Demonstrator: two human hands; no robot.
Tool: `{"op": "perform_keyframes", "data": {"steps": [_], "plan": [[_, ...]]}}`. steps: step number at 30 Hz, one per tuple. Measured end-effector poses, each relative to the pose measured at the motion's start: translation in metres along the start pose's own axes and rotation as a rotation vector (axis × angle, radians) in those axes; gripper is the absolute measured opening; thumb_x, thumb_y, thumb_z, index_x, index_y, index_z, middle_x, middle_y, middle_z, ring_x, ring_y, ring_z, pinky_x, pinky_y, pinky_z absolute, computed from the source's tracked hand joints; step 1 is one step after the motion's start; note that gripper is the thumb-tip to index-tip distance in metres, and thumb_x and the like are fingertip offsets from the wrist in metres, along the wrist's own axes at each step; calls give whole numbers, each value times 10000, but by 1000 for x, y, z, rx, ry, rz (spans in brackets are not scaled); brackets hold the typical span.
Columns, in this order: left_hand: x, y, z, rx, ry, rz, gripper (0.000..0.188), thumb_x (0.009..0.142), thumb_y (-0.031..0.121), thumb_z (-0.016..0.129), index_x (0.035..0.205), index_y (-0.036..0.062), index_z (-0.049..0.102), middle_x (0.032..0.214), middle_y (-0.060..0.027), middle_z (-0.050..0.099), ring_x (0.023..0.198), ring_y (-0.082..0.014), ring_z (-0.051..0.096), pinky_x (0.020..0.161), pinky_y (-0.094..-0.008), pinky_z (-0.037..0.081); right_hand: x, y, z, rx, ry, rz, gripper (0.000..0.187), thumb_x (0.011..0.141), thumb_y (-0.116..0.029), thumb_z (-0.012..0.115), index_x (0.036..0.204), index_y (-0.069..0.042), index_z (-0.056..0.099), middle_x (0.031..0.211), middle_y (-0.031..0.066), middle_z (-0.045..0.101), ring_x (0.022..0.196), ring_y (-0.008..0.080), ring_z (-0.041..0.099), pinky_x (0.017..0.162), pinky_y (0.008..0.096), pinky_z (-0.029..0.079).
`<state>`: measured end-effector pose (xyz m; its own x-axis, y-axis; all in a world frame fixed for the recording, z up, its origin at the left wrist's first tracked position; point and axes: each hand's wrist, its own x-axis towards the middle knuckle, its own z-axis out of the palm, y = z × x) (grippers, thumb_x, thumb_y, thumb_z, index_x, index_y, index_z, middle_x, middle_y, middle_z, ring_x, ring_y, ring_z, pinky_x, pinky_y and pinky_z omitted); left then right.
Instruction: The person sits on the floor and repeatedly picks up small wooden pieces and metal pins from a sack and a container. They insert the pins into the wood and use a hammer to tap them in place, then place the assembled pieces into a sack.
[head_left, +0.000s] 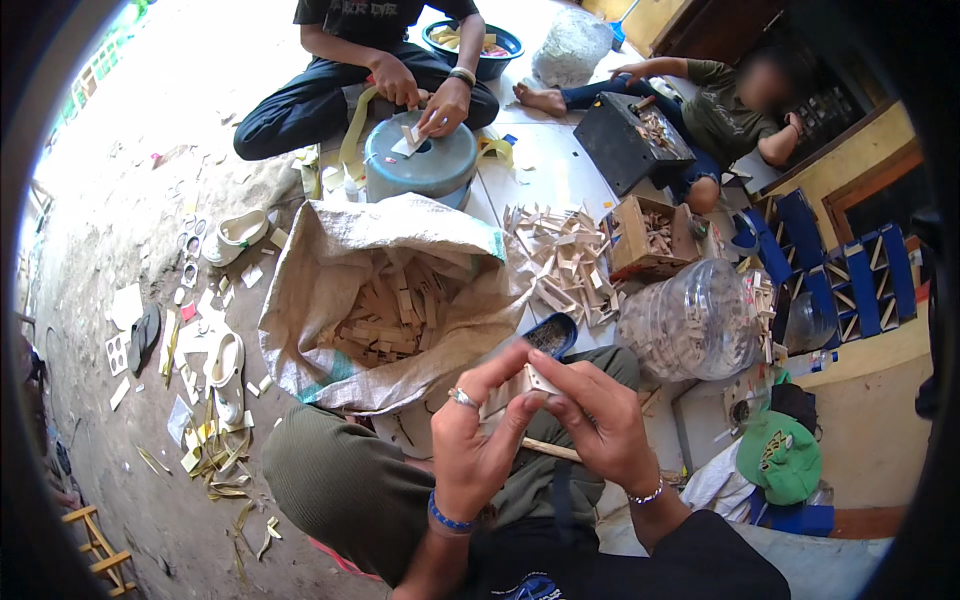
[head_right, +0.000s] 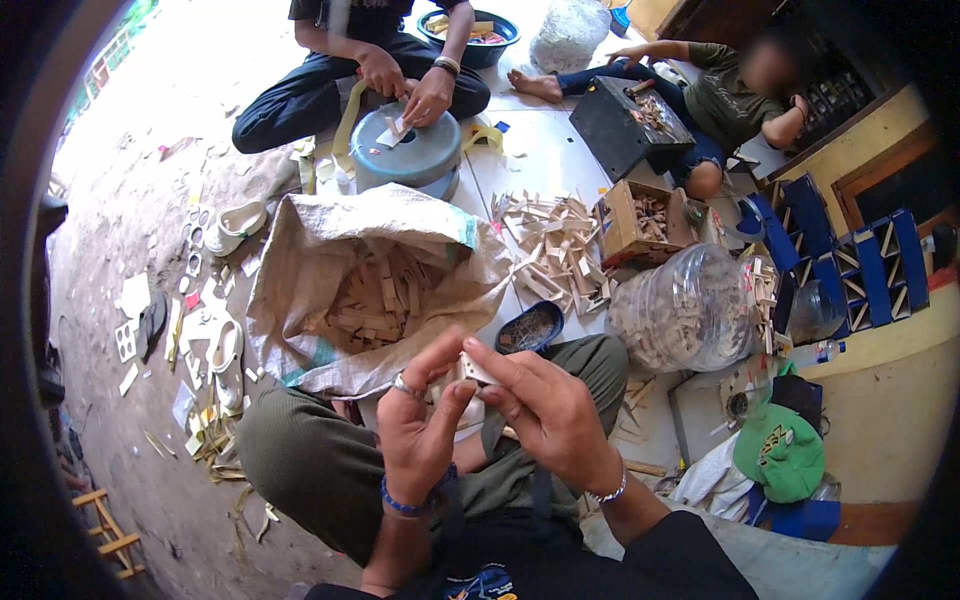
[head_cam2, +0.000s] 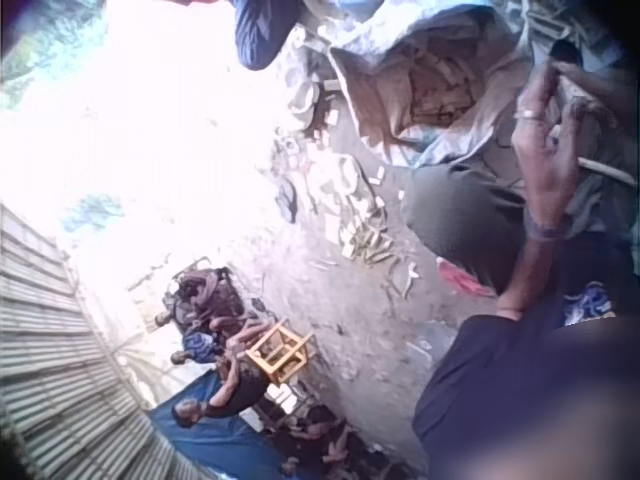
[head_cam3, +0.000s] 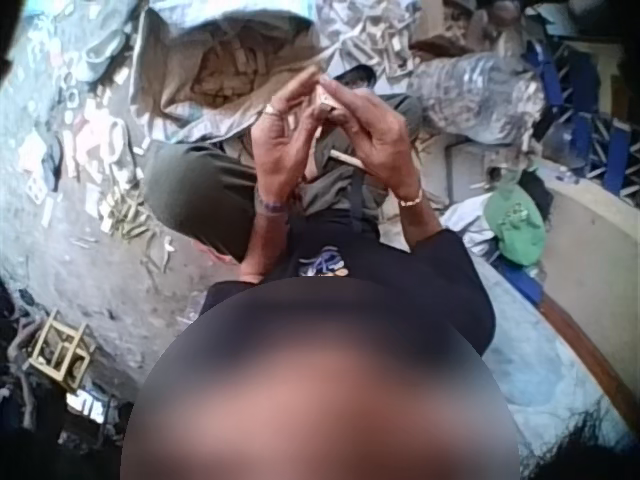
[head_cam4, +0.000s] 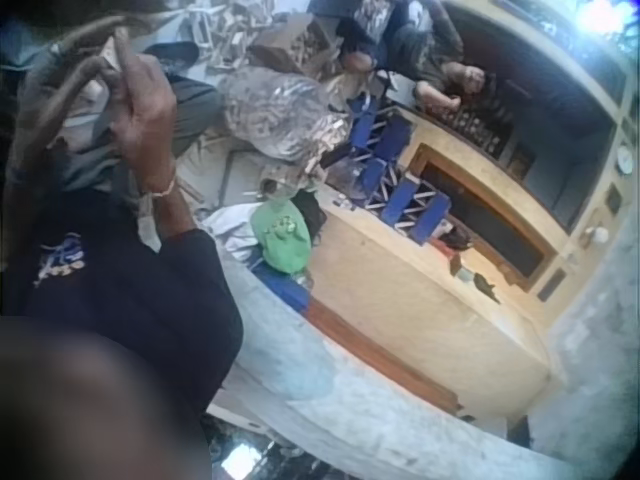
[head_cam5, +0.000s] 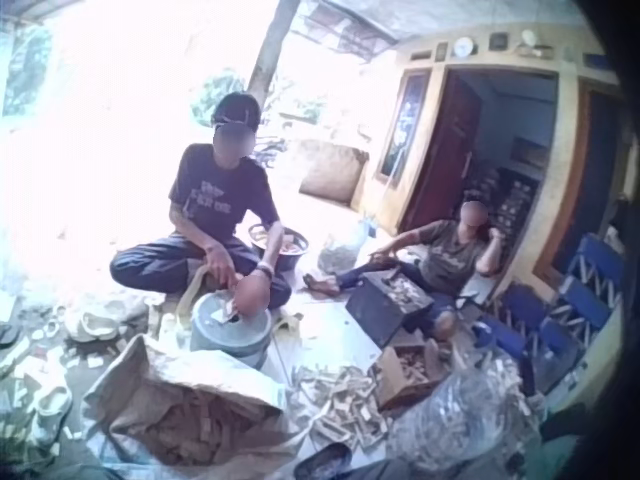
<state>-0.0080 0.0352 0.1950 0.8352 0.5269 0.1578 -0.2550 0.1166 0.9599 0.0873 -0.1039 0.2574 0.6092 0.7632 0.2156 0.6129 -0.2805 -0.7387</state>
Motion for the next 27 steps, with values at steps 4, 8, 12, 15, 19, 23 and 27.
{"op": "perform_keyframes", "data": {"steps": [4,8,12,15,19,23,27], "plan": [[8,-13,-5,232,64,-37,598,1018,216,725,1543,44,498,1528,-129,573,1403,-254,545,1144,-408,429,-4,70,5,46,-22,294,371,1018,-170,684,1383,-100,686,1218,156,735,1032,262,720,887,359,562],[2,-13,-7,282,3,-41,527,981,168,760,1462,49,580,1412,-123,658,1300,-245,624,1070,-394,479,10,174,-13,-159,82,374,419,995,-270,717,1356,-58,687,1274,215,726,1131,321,725,964,393,548],[-12,-29,-3,503,-222,139,527,939,255,785,1380,27,610,1320,-230,660,1190,-411,650,1005,-455,523,38,251,-35,-456,240,262,357,1005,-219,680,1321,-54,692,1235,205,728,1133,410,690,983,441,542],[-32,-51,-5,738,-474,30,619,953,422,732,1416,40,581,1357,-224,621,1153,-431,651,946,-510,535,55,258,-19,-616,301,158,350,1002,-180,667,1327,-52,678,1211,182,728,1115,409,686,969,441,538],[-46,-88,-11,796,-657,-273,634,973,457,693,1442,49,568,1354,-260,625,1192,-463,634,1007,-514,517,66,207,21,-414,340,-35,361,985,-137,673,1342,-78,667,1147,142,728,1017,366,691,914,447,534],[-51,-129,-5,831,-489,-195,623,918,434,747,1367,26,607,1194,-202,654,1112,-407,663,965,-521,523,77,154,97,-171,71,-331,347,977,-112,664,1324,-121,661,1027,113,710,928,336,688,839,471,536],[-53,-171,-10,678,-638,-358,708,946,472,721,1442,-8,566,1287,-286,648,1219,-463,611,1048,-488,498,98,157,184,-338,-310,-87,365,960,-244,714,1288,-88,678,1155,179,693,1013,379,693,864,479,554]]}}
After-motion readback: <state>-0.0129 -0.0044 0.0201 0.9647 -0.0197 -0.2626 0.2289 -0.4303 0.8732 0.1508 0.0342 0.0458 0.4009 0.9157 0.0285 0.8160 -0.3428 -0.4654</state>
